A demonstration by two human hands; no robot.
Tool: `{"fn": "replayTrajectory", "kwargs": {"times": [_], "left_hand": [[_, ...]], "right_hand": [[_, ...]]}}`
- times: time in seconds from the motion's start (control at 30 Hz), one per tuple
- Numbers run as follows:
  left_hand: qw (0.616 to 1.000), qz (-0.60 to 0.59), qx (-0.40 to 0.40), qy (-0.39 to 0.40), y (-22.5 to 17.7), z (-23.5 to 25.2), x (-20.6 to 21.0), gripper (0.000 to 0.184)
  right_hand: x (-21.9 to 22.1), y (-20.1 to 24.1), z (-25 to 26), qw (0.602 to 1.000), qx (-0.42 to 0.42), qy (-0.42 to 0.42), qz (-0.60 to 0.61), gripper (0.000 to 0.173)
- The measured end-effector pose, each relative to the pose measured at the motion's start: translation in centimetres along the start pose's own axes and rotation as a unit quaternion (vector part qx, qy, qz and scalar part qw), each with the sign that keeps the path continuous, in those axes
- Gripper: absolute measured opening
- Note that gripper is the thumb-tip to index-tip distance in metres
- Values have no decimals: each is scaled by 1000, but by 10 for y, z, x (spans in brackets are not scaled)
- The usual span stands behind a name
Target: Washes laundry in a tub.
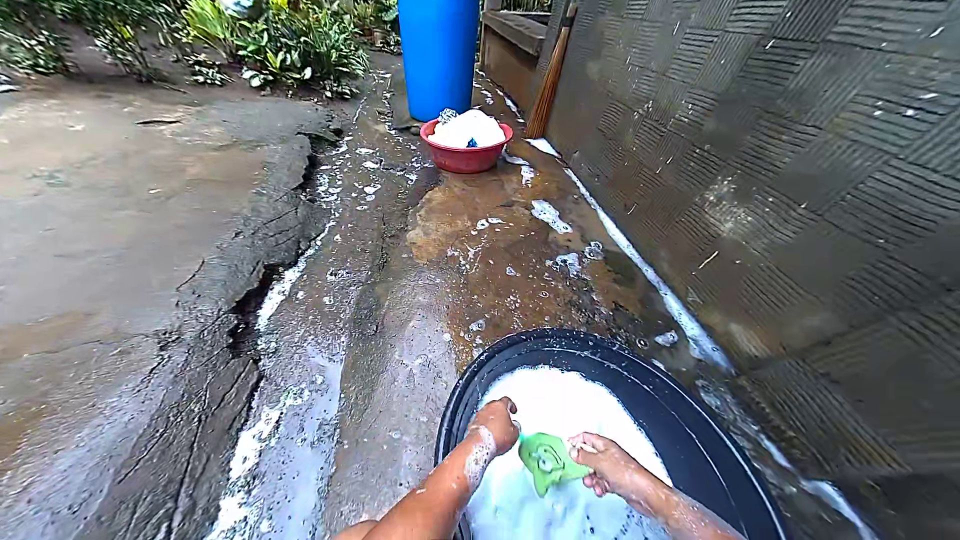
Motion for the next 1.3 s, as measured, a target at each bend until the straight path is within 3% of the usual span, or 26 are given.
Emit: {"fn": "replayTrajectory", "kwargs": {"times": [0.1,0.17,0.27,0.33,0.4,0.47,0.53,0.6,0.67,0.73,0.8,0.9,0.97,1.03,1.07,1.17,1.23,1.3], "left_hand": [[999,-2,-3,-36,8,-3,-21,42],[996,-54,11,-64,6,-9,-35,38],[990,-95,24,-99,3,-19,-51,34],[985,-115,31,-124,3,-23,-57,32],[980,-133,35,-143,4,-26,-60,31],[977,-144,44,-150,3,-28,-61,32],[979,-137,54,-144,2,-26,-56,32],[983,-122,58,-124,3,-22,-47,32],[987,-113,52,-99,4,-15,-36,32],[990,-118,33,-69,8,-10,-23,33],[989,-144,9,-35,10,-5,-10,33],[985,-173,-26,-6,15,3,8,33],[982,-182,-47,4,18,11,19,32],[980,-188,-59,2,22,21,28,31],[980,-189,-60,1,23,25,32,32],[984,-175,-46,-4,24,29,34,35],[992,-115,-51,11,28,30,36,38],[997,-39,-59,29,43,43,46,45]], "right_hand": [[5,-7,-10,988,54,122,-80,34],[4,21,-12,972,37,173,-157,30],[-22,145,-19,968,-96,117,-200,27],[-56,264,-30,968,-233,-17,-92,26],[-99,368,-36,913,-387,-104,72,42],[-117,437,-59,856,-470,-111,185,67],[-102,461,-85,839,-494,-99,208,68],[-73,443,-95,853,-508,-86,90,56],[-41,387,-79,866,-496,-36,-46,46],[-13,295,-30,892,-429,37,-137,41],[6,186,26,921,-327,56,-203,42],[38,24,80,940,-162,-8,-301,65],[66,-55,82,935,-125,-57,-326,81],[86,-96,69,935,-101,-87,-328,66],[95,-108,62,937,-87,-60,-334,57],[111,-129,42,926,-105,139,-336,52],[117,-139,10,888,-86,297,-341,49],[101,-130,-16,851,-43,396,-343,45]]}}
Point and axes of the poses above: each hand's wrist, its own z-axis towards the middle knuckle, its own x-axis out of the palm, y = z × x, the point moved 6 cm from there along z, towards the middle knuckle, and after that the axes turned 2 degrees about -y, right-handed, at the moved point
